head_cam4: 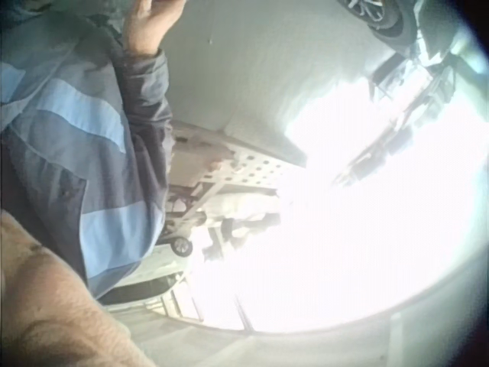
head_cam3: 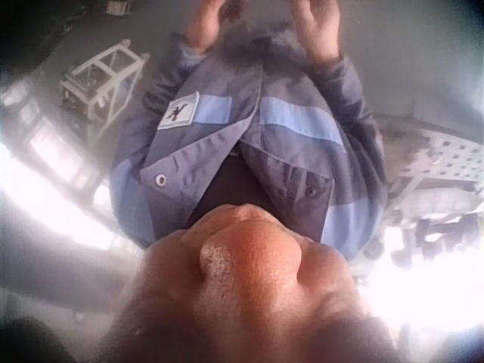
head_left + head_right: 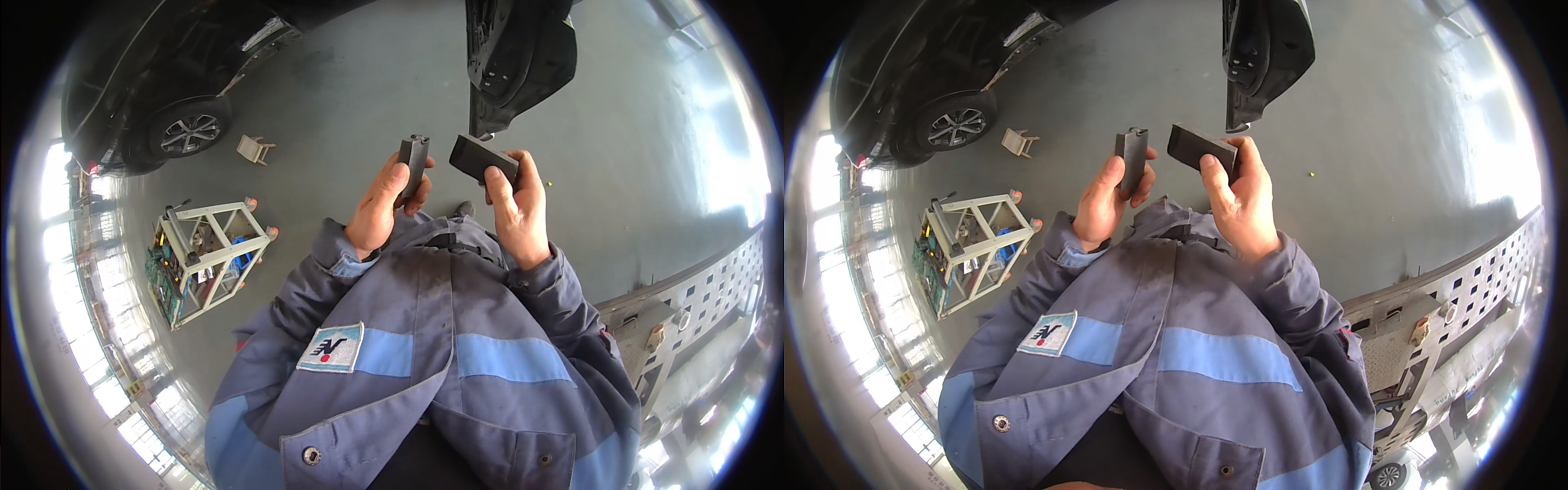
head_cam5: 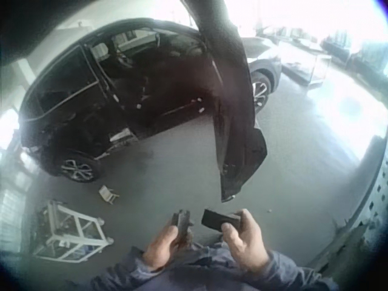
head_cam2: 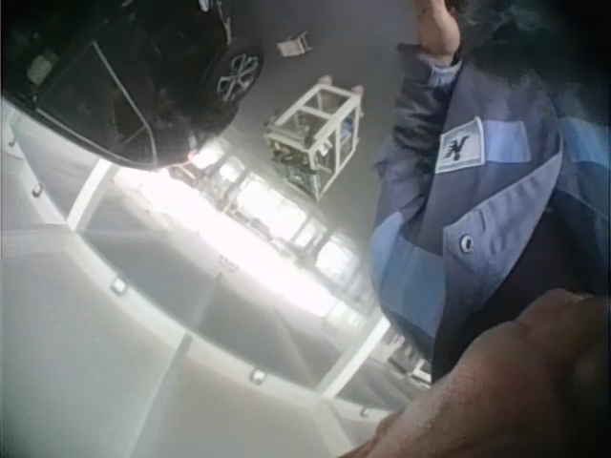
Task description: The person uses a screwdriver to remove a small black plastic part from the underside of a car door, then repeatedly tests fitment with another matching piece. They walk to a workbench, retrieve a small item, and return to the door to continue handling the parts.
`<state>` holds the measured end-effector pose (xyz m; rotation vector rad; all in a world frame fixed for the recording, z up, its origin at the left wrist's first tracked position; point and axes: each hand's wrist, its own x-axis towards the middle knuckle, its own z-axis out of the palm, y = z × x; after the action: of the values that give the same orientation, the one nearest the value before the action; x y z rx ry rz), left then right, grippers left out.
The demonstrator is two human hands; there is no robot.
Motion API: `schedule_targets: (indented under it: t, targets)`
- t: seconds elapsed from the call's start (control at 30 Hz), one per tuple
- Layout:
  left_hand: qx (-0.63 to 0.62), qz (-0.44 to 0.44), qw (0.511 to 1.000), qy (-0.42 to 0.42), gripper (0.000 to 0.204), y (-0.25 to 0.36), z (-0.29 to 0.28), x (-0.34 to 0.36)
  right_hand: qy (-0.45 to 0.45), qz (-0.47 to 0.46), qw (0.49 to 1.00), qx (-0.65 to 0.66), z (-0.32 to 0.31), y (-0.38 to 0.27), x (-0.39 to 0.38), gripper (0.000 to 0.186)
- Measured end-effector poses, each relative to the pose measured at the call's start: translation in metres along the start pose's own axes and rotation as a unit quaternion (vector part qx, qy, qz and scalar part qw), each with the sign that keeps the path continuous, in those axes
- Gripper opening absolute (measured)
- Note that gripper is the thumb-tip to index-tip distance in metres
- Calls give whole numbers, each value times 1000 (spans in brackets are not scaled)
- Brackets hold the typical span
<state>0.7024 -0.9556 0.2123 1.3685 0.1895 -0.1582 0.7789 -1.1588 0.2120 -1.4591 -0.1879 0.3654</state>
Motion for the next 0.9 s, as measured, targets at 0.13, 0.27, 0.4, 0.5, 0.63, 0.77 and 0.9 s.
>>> schedule_targets:
  t: [0.13, 0.27, 0.4, 0.5, 0.63, 0.77, 0.9]
  targets:
    - [-11, -5, 1000, -8, 64, 6, -23, 22, 6, 8, 1000, -14, 14, -7, 25, 30]
    - [-11, -3, 999, -43, 63, 13, -52, 48, 40, 2, 999, 3, 40, -11, 48, 30]
    - [6, -11, 996, -90, 60, 27, -95, 74, 85, 21, 996, -4, 79, -10, 74, 29]
    - [37, -8, 991, -130, 58, 41, -132, 93, 121, 31, 992, -26, 113, -11, 92, 27]
    - [62, -11, 983, -170, 56, 55, -177, 117, 173, 43, 982, -54, 158, -11, 116, 27]
    - [78, -17, 974, -211, 55, 65, -215, 139, 205, 33, 977, -48, 194, -7, 134, 29]
    - [89, -33, 964, -247, 52, 73, -240, 154, 233, 39, 971, -16, 218, -1, 145, 30]
